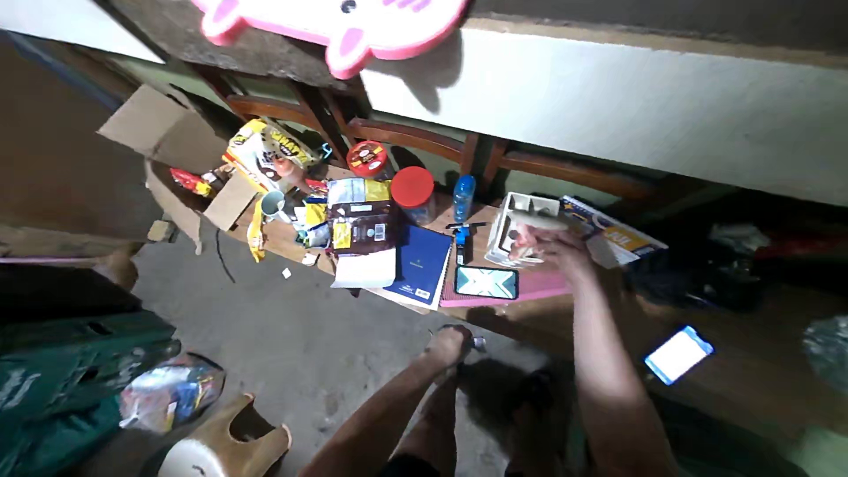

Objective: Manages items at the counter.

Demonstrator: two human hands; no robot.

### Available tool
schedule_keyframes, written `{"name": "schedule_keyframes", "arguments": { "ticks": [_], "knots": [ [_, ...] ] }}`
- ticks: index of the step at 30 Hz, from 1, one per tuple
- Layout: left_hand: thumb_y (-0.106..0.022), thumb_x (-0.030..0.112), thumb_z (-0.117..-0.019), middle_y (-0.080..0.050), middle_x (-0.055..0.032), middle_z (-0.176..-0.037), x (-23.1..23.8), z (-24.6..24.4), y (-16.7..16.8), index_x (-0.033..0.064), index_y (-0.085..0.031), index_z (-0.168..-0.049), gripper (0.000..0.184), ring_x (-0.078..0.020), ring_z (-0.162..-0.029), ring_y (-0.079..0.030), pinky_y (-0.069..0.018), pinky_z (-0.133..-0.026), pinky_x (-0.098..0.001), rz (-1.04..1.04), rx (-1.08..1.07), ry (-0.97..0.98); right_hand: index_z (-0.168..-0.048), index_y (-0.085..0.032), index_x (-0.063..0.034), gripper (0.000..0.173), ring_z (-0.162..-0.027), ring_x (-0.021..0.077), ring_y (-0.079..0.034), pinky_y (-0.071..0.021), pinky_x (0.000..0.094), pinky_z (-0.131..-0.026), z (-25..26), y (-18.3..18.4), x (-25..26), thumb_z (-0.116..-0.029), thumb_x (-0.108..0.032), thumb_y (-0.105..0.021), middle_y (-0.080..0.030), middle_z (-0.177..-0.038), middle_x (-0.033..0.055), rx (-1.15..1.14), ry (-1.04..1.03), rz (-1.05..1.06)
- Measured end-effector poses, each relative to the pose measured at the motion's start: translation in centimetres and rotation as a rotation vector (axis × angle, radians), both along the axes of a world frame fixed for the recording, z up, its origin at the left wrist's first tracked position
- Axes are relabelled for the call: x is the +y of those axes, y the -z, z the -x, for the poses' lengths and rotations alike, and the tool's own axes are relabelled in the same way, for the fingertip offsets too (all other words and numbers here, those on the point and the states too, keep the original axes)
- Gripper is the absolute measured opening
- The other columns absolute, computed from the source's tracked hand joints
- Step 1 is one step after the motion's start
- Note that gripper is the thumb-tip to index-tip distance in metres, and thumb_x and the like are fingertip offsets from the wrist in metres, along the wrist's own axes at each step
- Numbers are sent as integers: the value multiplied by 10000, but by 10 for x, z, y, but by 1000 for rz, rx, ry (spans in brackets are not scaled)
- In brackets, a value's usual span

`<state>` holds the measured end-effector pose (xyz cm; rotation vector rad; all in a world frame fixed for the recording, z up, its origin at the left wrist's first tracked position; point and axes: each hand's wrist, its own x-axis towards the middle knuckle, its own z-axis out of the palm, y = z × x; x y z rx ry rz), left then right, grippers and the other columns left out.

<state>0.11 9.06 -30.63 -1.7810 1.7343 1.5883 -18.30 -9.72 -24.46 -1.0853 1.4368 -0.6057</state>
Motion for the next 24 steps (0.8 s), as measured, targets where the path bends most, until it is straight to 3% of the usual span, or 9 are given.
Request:
{"name": "schedule_keyframes", "arguments": {
  "ticks": [4, 7, 12, 15, 17, 20, 22, 24],
  "knots": [
    [-444, 254, -1090, -591, -259, -1355, -6, 2, 12, -43, -616, -1293, 399, -404, -1284, -565, -432, -1081, -560, -20, -1, 37, -1415, -506, 67, 400, -1186, 361, -603, -494, 497, -997, 7, 6, -25, -1019, 11, -496, -532, -1415, 289, 111, -86, 134],
    [-455, 264, -1084, -600, -256, -1342, -7, 3, 18, -43, -625, -1283, 403, -401, -1270, -576, -439, -1076, -551, -9, -3, 41, -1375, -568, 45, 395, -1151, 411, -623, -485, 548, -1011, 5, 13, -21, -1017, -115, -619, -593, -1316, 309, 264, -152, 183],
    [-500, 222, -1063, -610, -268, -1305, -7, 3, 24, -69, -643, -1227, 363, -408, -1251, -581, -445, -1067, -546, 30, 26, 44, -1273, -647, 37, 389, -1151, 435, -643, -469, 626, -1015, -8, 37, -4, -994, -231, -685, -681, -1203, 266, 434, -226, 213],
    [-503, 179, -1055, -592, -277, -1352, -13, 7, 21, -79, -643, -1241, 347, -415, -1282, -566, -431, -1090, -543, 103, 51, 33, -1202, -681, 68, 389, -1155, 477, -636, -446, 667, -1014, -20, 37, -1, -945, -218, -735, -681, -1180, 301, 555, -173, 309],
    [-504, 173, -1055, -563, -250, -1422, -19, 10, 17, -53, -640, -1287, 351, -384, -1334, -541, -413, -1128, -511, 178, 85, 5, -1201, -678, 76, 358, -1161, 487, -631, -440, 669, -1012, -21, 34, -4, -968, -194, -692, -678, -1179, 311, 586, -135, 285],
    [-511, 187, -1053, -554, -234, -1433, -35, 13, 6, -42, -658, -1266, 346, -373, -1306, -562, -428, -1115, -498, 245, 118, -41, -1181, -682, 86, 300, -1123, 426, -651, -470, 592, -1006, -11, 28, -13, -1006, -152, -632, -688, -1150, 293, 375, 24, 204],
    [-529, 171, -1042, -566, -241, -1416, -44, 15, 0, -52, -669, -1252, 337, -373, -1271, -589, -447, -1098, -493, 301, 153, -89, -1246, -627, 93, 311, -1120, 343, -635, -498, 495, -988, 0, 25, -16, -1030, -126, -583, -648, -1219, 275, 111, 183, 106],
    [-539, 146, -1030, -577, -252, -1382, -53, 17, -2, -75, -676, -1205, 313, -368, -1197, -628, -485, -1051, -483, 355, 173, -116, -1239, -594, 103, 281, -1031, 250, -642, -552, 422, -922, 10, 28, -18, -1020, -71, -566, -636, -1174, 227, -145, 339, 75]
  ]
}}
